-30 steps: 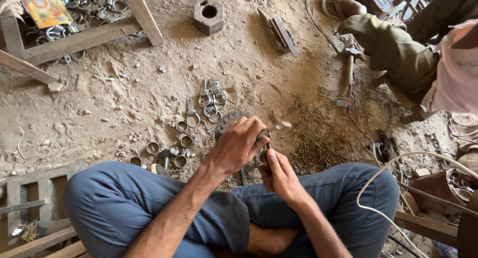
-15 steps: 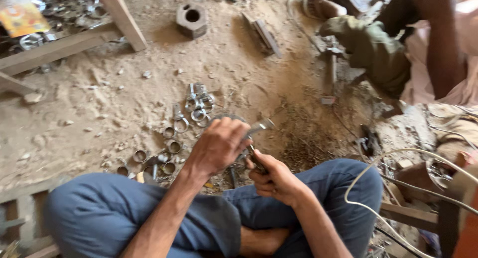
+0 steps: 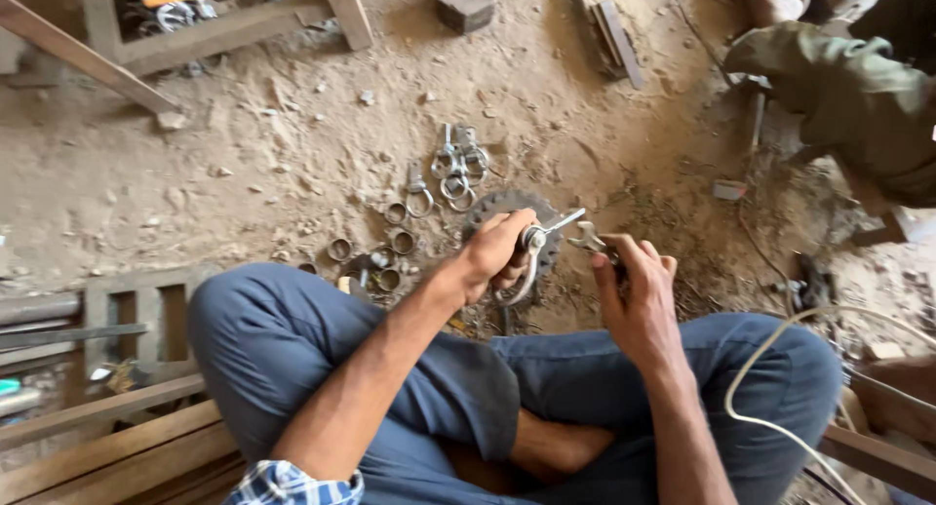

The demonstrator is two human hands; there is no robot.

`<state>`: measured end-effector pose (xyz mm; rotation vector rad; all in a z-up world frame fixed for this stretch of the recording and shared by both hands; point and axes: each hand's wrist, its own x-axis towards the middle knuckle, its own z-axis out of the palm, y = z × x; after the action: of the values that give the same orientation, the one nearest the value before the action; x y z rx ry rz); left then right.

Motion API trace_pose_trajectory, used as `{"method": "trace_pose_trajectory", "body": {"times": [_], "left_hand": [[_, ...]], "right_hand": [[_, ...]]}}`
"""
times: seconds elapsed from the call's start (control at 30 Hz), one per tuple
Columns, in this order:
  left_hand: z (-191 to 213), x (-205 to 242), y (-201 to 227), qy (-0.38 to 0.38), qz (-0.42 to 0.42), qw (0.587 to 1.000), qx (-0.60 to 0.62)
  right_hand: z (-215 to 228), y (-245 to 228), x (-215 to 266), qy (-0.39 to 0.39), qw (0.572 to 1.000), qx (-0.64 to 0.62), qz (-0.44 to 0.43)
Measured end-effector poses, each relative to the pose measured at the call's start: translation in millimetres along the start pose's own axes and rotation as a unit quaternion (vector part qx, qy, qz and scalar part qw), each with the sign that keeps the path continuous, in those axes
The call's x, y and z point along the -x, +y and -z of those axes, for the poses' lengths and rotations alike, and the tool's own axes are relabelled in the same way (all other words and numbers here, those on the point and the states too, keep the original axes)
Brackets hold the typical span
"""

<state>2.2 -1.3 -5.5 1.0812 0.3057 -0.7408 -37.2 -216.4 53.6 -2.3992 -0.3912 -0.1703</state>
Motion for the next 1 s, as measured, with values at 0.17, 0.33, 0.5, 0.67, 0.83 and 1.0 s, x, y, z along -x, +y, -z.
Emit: {"method": "trace_pose_trajectory", "body": {"times": [0.17, 0.33, 0.5, 0.67, 0.83, 1.0], "left_hand": [[-3.2, 10.2, 6.9, -0.03, 0.03, 0.997, -0.063], [-1.9, 8.0, 5.2, -0.04, 0.008, 0.991, -0.13], [6.8, 3.1, -1.6, -0.069, 0.032, 0.972, -0.222], [10.0, -5.3, -10.1, -0.08, 0.06, 0.972, -0.214], [13.8, -5.8, -15.2, -0.083, 0.063, 0.936, -0.337], [15.8, -6.2, -21.3, -0.108, 0.061, 0.895, -0.428]], "right_hand": [[4.4, -4.1, -1.6, -0.035, 0.999, -0.008, 0.01], [4.3, -6.5, -5.4, -0.039, 0.994, 0.021, 0.096], [6.2, -2.0, -3.8, -0.057, 0.995, 0.036, 0.078], [7.8, -0.3, 0.5, -0.044, 0.997, -0.044, 0.055], [10.7, -2.4, -0.6, -0.068, 0.994, -0.018, 0.079], [11.1, -6.1, 1.1, -0.105, 0.991, -0.034, 0.078]]}}
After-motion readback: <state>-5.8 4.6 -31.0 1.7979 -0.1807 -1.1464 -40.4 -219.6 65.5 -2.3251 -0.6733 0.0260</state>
